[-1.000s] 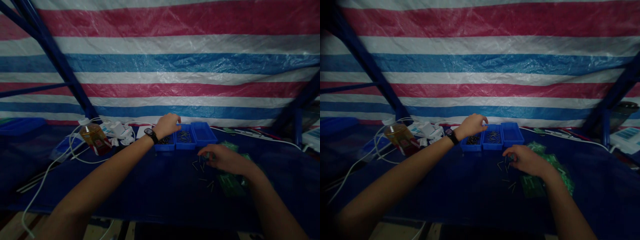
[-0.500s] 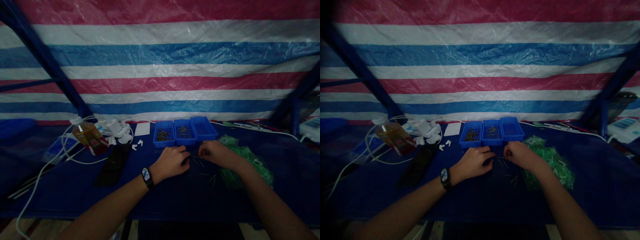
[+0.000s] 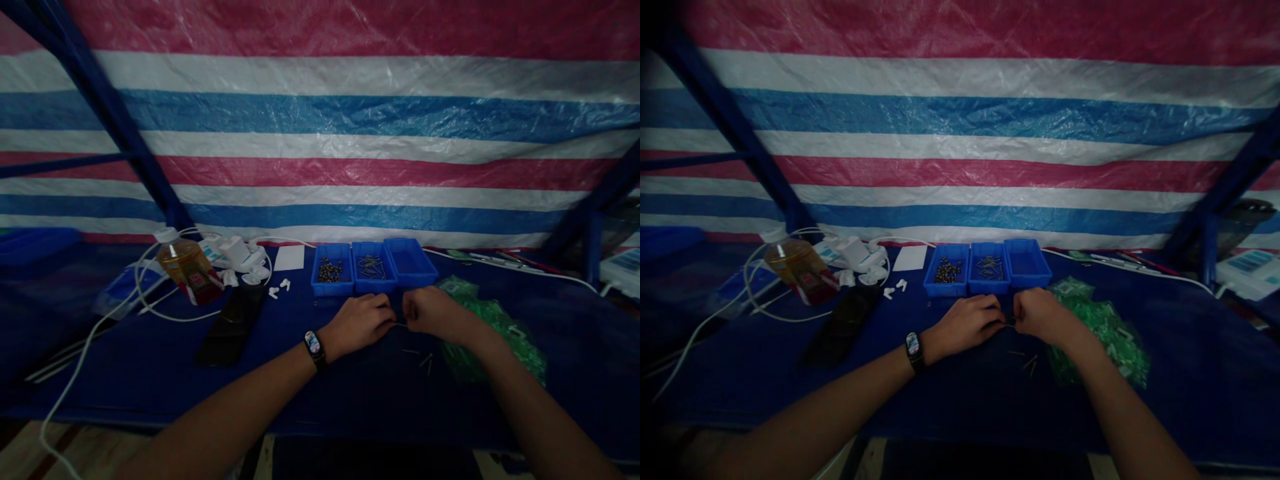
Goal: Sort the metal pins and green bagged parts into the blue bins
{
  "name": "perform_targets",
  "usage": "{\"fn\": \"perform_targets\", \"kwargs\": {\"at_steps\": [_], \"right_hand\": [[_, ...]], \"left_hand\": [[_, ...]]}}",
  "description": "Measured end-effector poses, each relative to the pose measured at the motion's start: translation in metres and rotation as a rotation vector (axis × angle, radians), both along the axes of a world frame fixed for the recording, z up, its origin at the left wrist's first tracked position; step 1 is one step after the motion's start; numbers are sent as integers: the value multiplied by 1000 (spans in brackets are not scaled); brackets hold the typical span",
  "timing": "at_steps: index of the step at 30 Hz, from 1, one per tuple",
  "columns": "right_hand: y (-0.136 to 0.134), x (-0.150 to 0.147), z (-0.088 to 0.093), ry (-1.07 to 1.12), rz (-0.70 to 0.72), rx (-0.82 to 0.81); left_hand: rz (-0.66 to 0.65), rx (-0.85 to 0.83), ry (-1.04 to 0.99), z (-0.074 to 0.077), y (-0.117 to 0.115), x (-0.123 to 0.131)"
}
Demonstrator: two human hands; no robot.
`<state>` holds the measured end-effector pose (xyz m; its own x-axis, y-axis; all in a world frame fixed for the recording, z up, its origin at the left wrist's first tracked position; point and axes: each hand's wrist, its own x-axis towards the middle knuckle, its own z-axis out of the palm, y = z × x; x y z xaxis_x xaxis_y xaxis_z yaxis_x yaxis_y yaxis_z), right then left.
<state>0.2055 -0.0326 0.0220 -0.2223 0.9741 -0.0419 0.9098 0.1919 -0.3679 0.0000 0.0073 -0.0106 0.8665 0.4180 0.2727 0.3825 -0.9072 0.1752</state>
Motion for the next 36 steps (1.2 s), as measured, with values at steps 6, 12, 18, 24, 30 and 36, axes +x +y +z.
{"fn": "perform_targets", "kwargs": {"at_steps": [6, 12, 18, 24, 30, 36], "right_hand": [[-2, 17, 20, 327, -132, 277], [24, 4, 50, 884, -356, 816], [55, -8, 73, 624, -106, 612], [9, 7, 39, 133, 11, 264], [2, 8, -11, -92, -43, 154], [3, 0, -20, -39, -67, 146]], "left_hand": [[65, 76, 22, 2, 1, 4], [102, 122, 12, -5, 2, 5], [165, 140, 5, -5, 0, 4], [132, 136, 61, 2, -4, 7], [171, 68, 47, 3, -2, 9], [134, 129, 123, 9, -8, -2]]}}
